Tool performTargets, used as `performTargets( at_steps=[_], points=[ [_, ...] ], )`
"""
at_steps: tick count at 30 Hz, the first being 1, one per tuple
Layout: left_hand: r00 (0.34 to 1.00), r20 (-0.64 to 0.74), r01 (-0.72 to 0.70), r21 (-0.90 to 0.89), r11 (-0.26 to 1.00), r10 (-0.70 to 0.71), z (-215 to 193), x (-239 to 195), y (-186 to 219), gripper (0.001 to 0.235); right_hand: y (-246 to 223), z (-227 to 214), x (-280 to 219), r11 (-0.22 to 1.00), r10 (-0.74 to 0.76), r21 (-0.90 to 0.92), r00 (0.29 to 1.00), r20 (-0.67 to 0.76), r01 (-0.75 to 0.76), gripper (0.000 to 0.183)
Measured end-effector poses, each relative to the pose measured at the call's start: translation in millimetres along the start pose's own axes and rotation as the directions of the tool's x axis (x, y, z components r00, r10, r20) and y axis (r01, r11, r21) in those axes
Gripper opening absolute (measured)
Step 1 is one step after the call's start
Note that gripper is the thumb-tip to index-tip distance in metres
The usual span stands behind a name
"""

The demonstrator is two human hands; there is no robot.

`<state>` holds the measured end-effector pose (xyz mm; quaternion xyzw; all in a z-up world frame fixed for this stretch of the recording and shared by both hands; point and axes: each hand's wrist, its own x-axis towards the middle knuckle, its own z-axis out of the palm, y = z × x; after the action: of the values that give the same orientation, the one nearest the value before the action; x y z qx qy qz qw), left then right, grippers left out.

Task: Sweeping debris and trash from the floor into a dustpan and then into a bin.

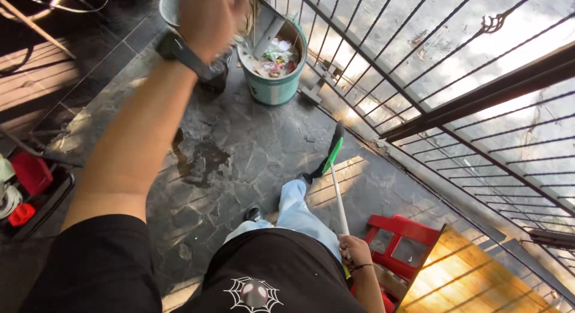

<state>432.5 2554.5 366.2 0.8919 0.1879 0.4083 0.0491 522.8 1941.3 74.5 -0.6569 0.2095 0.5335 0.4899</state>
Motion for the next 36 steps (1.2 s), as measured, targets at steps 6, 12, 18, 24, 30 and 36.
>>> performTargets(
  at_steps=[6,12,18,24,30,36],
  points=[
    [0.810,0.471,-0.406,0.022,0.913,0.349,176,-164,8,0.009,-78,-5,83,0.999,0.009,-0.045,1.000,-0.003,-0.009,0.015],
    [0.848,0.407,-0.374,0.007,0.927,0.339,223,-197,-16,0.009,-161,-25,118,0.979,0.077,-0.183,0.995,-0.067,-0.089,0.022],
    [0.847,0.478,-0.264,-0.003,0.965,0.233,170,-103,-10,0.011,-197,-14,137,0.971,0.088,-0.220,0.995,-0.038,-0.094,0.029],
    [0.906,0.345,-0.256,-0.009,0.967,0.243,119,-51,-11,0.013,-170,-7,161,0.964,0.183,-0.168,0.974,-0.133,-0.205,0.032],
    [0.948,0.270,-0.132,-0.153,0.979,0.170,61,-14,8,0.029,-87,-18,161,0.846,0.382,-0.298,0.892,-0.241,-0.442,0.032],
    [0.927,0.331,-0.033,-0.398,0.917,0.177,5,19,21,0.030,18,20,93,0.908,0.322,-0.125,0.856,-0.404,-0.400,0.035]
  ],
)
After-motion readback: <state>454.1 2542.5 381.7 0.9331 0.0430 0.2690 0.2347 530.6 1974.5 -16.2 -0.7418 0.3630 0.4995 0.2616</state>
